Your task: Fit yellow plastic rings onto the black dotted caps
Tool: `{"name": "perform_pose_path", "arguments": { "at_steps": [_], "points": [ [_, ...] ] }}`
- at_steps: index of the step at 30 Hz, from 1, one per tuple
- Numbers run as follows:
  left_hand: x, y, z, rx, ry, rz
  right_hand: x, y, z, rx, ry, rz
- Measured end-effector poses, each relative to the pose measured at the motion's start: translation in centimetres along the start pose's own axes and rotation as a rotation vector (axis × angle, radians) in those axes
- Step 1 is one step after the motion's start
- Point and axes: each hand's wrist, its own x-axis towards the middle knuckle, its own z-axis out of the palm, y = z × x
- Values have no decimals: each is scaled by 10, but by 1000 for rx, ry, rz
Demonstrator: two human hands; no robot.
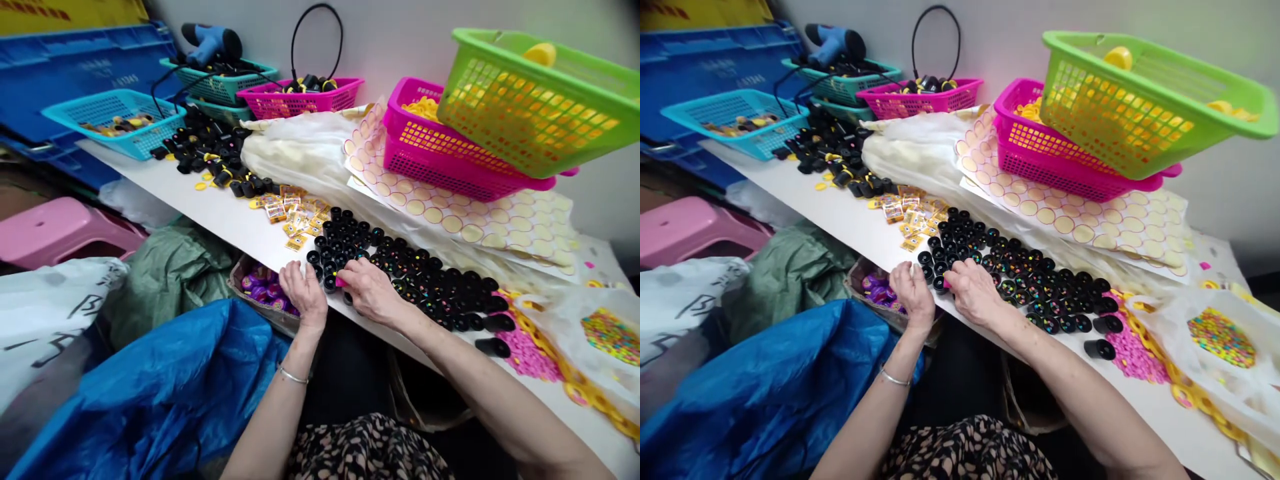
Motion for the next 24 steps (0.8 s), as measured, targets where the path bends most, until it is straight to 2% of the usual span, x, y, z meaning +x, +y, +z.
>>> {"name": "perform_pose_path", "arguments": {
  "at_steps": [6,10,15,17,19,24],
  "points": [
    [-12,-2,11,26,-53,-28,10,-12,-2,-288,-81,-46],
    [-13,-5,12,20,-47,-33,15,-20,-1,-339,-70,-88],
    [-14,-5,12,0,-40,-32,13,-20,-3,-317,-13,-72],
    [-13,-6,12,-18,-39,-31,9,-13,-6,-210,46,-26],
    [-12,-7,12,-40,-53,-19,3,-3,-10,19,145,45],
    [-10,-8,4,-89,-40,22,-27,22,-23,883,391,286]
  ]
}}
